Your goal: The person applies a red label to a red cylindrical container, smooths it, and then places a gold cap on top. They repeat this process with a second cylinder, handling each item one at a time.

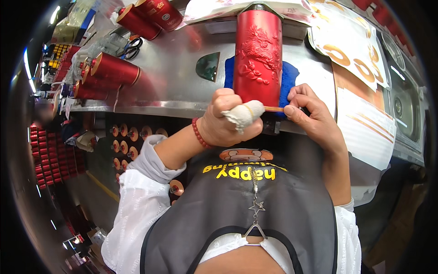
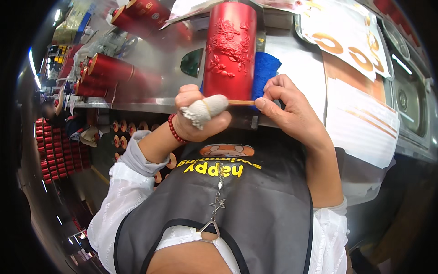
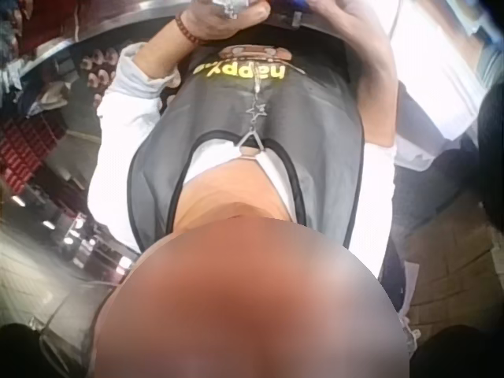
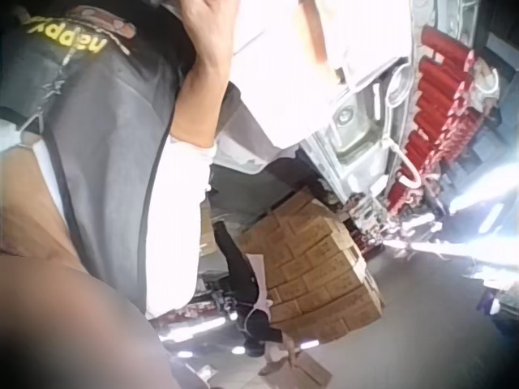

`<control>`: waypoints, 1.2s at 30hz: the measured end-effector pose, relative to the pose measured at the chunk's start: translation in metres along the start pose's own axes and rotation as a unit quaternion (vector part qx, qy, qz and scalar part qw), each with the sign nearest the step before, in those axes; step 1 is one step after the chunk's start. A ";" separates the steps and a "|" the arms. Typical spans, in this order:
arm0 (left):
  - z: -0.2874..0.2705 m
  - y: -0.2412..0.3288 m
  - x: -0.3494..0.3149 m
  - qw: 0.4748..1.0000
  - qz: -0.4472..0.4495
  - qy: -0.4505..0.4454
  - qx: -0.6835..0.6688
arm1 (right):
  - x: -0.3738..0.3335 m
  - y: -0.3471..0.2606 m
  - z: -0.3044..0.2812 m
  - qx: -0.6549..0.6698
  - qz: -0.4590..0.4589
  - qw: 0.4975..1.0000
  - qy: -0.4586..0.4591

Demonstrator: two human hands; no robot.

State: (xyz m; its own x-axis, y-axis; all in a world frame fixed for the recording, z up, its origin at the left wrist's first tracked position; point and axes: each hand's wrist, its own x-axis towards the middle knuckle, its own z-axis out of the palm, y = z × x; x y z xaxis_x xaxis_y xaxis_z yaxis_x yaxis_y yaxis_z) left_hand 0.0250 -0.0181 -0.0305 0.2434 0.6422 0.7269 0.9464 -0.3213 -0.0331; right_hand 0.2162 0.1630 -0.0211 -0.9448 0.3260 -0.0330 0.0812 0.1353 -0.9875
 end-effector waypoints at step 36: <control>-0.002 0.007 0.015 0.865 -0.408 0.004 -0.291 | -0.017 0.005 0.046 -0.256 -0.285 0.906 0.180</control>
State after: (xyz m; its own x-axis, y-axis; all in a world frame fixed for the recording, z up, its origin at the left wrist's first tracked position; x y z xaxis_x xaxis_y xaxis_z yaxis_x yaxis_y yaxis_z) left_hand 0.0349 -0.0120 -0.0181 -0.4595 0.8163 0.3501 0.5349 -0.0604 0.8428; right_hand 0.2177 0.1151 -0.0325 -0.7221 0.3388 0.6032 -0.1637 0.7635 -0.6248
